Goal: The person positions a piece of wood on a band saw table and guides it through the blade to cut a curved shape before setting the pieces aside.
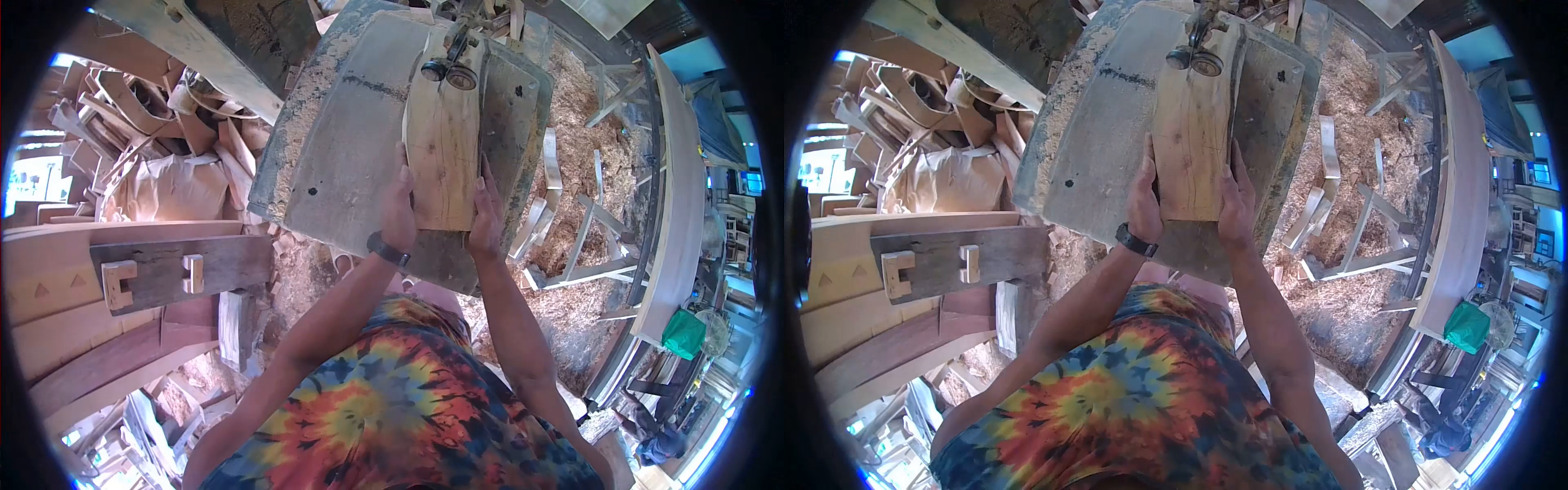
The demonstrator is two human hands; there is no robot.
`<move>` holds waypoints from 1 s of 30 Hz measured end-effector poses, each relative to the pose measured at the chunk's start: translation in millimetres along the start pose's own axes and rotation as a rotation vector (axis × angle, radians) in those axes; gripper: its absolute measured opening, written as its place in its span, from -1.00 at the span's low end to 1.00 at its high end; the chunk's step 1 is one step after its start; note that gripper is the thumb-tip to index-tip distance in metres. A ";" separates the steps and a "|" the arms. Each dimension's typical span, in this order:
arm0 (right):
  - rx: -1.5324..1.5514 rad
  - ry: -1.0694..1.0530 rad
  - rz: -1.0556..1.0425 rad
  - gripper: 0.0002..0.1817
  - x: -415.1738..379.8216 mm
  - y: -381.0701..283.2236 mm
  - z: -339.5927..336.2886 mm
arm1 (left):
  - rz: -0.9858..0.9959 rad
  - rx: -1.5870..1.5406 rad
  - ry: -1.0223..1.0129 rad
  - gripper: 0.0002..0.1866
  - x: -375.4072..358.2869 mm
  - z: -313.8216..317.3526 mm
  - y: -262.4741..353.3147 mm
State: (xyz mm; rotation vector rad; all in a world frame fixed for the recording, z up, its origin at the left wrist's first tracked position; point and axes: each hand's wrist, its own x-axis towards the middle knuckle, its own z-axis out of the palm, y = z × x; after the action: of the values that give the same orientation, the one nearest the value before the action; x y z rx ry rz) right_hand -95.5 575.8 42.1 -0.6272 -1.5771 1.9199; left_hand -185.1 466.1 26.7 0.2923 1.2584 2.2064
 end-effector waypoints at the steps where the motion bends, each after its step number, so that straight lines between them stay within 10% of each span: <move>1: 0.007 0.003 -0.003 -0.34 -0.2 -0.9 0.4 | 0.022 0.016 -0.008 -0.29 1.3 -1.5 -2.7; 30: 0.066 0.002 -0.002 -0.32 2.9 -1.8 5.8 | -0.037 0.026 -0.054 -0.27 9.6 -1.2 9.0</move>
State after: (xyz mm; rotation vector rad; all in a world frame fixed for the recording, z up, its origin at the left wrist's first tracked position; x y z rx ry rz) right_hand -101.2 574.0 45.0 -0.5998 -1.5060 1.9603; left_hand -196.7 467.3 32.8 0.3337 1.2540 2.1388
